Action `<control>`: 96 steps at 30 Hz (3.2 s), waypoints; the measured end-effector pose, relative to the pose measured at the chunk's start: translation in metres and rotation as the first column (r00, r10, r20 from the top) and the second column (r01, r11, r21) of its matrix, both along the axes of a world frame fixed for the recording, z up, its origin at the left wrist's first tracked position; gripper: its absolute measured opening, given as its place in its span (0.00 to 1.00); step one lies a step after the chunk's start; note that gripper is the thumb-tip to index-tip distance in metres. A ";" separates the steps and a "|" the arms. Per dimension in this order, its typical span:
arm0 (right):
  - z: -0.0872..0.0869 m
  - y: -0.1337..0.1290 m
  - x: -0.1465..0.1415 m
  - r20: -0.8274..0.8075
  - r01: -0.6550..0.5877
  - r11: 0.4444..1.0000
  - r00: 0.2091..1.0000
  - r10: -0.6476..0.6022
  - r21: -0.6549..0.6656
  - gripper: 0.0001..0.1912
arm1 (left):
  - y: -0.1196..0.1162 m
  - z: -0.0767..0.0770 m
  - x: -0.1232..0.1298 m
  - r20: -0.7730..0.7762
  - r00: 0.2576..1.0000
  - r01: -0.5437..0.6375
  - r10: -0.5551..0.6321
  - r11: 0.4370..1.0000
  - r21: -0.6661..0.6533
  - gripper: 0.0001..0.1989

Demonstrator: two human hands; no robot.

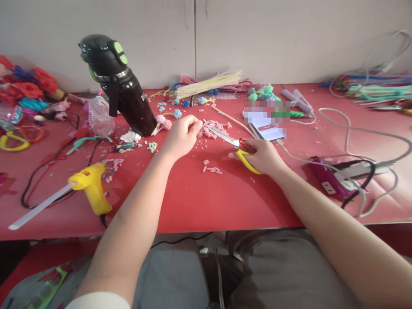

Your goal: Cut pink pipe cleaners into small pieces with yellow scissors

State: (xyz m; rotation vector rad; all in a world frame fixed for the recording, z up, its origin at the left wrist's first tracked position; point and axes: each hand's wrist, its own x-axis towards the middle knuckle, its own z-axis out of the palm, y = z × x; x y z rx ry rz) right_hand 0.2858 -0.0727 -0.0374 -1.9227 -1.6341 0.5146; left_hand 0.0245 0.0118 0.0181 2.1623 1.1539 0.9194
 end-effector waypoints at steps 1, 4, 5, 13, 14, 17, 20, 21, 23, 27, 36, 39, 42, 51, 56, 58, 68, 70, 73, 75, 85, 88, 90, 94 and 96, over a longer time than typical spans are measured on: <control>0.000 0.000 0.000 0.004 0.003 1.000 1.000 -0.003 0.000 0.41 | 0.000 -0.001 0.000 0.001 1.000 0.000 0.000 1.000 0.001 0.17; 0.000 0.001 0.000 0.022 0.015 1.000 1.000 -0.016 0.010 0.41 | 0.002 -0.003 -0.001 -0.001 1.000 0.003 -0.003 1.000 0.004 0.17; 0.000 0.001 0.000 0.024 0.014 1.000 1.000 -0.015 0.011 0.41 | 0.002 -0.003 -0.001 -0.001 1.000 0.007 -0.007 1.000 0.009 0.17; -0.003 0.001 0.001 0.003 0.001 1.000 1.000 -0.001 0.031 0.40 | 0.004 -0.002 -0.003 -0.010 1.000 -0.007 0.008 0.999 0.032 0.17; -0.004 0.001 0.001 0.002 -0.001 1.000 1.000 0.000 0.031 0.41 | 0.004 -0.002 -0.003 -0.009 1.000 -0.012 0.012 1.000 0.028 0.17; -0.005 0.001 0.002 0.000 -0.003 1.000 1.000 0.003 0.029 0.41 | 0.003 -0.001 -0.002 -0.006 1.000 -0.008 0.008 1.000 0.006 0.17; -0.005 0.001 0.003 -0.001 -0.005 1.000 1.000 0.005 0.025 0.41 | 0.002 0.001 -0.001 -0.006 1.000 -0.001 0.001 1.000 -0.007 0.18; -0.005 0.001 0.003 -0.001 -0.005 1.000 1.000 0.005 0.025 0.41 | 0.001 0.001 0.000 -0.006 1.000 0.000 0.000 1.000 -0.010 0.18; -0.004 0.001 0.002 0.004 0.002 1.000 1.000 -0.002 0.027 0.41 | 0.000 0.002 0.000 -0.003 1.000 0.001 -0.001 1.000 -0.015 0.18; -0.001 0.001 -0.001 0.020 0.024 0.999 1.000 -0.024 0.034 0.42 | -0.001 0.002 0.001 0.017 1.000 0.004 -0.004 1.000 -0.028 0.18; 0.001 -0.002 -0.003 -0.013 0.026 0.999 1.000 -0.025 0.044 0.42 | 0.001 0.001 0.000 -0.023 0.999 -0.024 0.024 1.000 -0.001 0.20; 0.001 -0.002 -0.002 -0.014 0.017 0.999 1.000 -0.016 0.039 0.43 | -0.001 0.002 0.001 -0.031 0.999 -0.040 0.040 0.999 0.007 0.21; 0.001 -0.001 -0.002 -0.009 0.013 0.999 1.000 -0.013 0.041 0.43 | -0.003 0.004 0.002 -0.032 0.998 -0.047 0.047 0.999 0.012 0.22; 0.000 0.000 -0.001 0.021 0.005 1.000 1.000 -0.006 0.030 0.43 | -0.004 0.006 0.003 -0.054 0.998 -0.039 0.039 0.999 -0.008 0.21; 0.000 0.001 -0.003 0.033 0.035 0.999 0.999 -0.036 0.027 0.42 | -0.003 0.003 0.002 -0.059 0.998 -0.027 0.027 1.000 -0.005 0.21; 0.001 0.000 -0.003 0.029 0.049 0.998 0.998 -0.050 0.025 0.41 | -0.002 0.002 0.002 -0.057 0.998 -0.028 0.028 1.000 -0.006 0.21; 0.003 -0.004 -0.002 -0.004 -0.001 0.999 1.000 0.001 0.041 0.41 | 0.000 -0.002 0.001 -0.033 0.999 -0.034 0.035 0.999 0.031 0.22; 0.002 -0.003 -0.002 -0.002 -0.006 0.999 1.000 0.006 0.043 0.41 | 0.001 -0.003 0.001 -0.032 0.999 -0.028 0.029 0.999 0.036 0.21; 0.000 -0.002 -0.001 0.000 -0.013 0.999 1.000 0.013 0.046 0.41 | 0.000 -0.002 0.001 -0.047 0.999 -0.019 0.021 0.999 0.033 0.21; 0.000 -0.002 -0.001 0.002 -0.013 0.999 1.000 0.013 0.041 0.41 | -0.001 -0.001 0.001 -0.056 0.998 -0.019 0.020 1.000 0.021 0.21; 0.001 -0.002 -0.001 0.030 -0.004 1.000 1.000 0.003 0.028 0.42 | -0.002 0.000 0.003 -0.038 0.999 -0.021 0.021 1.000 -0.007 0.21; 0.000 -0.002 -0.001 0.023 0.004 0.999 1.000 -0.005 0.033 0.42 | -0.002 0.000 0.004 -0.016 1.000 -0.026 0.026 0.999 -0.020 0.21; -0.001 -0.001 -0.001 0.025 0.011 0.999 1.000 -0.012 0.035 0.42 | -0.002 0.000 0.004 -0.015 1.000 -0.026 0.026 0.999 -0.021 0.21; -0.002 0.000 -0.001 0.043 0.012 0.999 0.999 -0.014 0.047 0.41 | -0.001 -0.002 0.003 -0.027 0.999 -0.029 0.029 0.999 0.018 0.20; -0.002 0.000 -0.001 0.040 0.005 0.998 0.999 -0.008 0.055 0.42 | 0.000 -0.003 0.001 -0.031 0.999 -0.026 0.027 0.999 0.043 0.21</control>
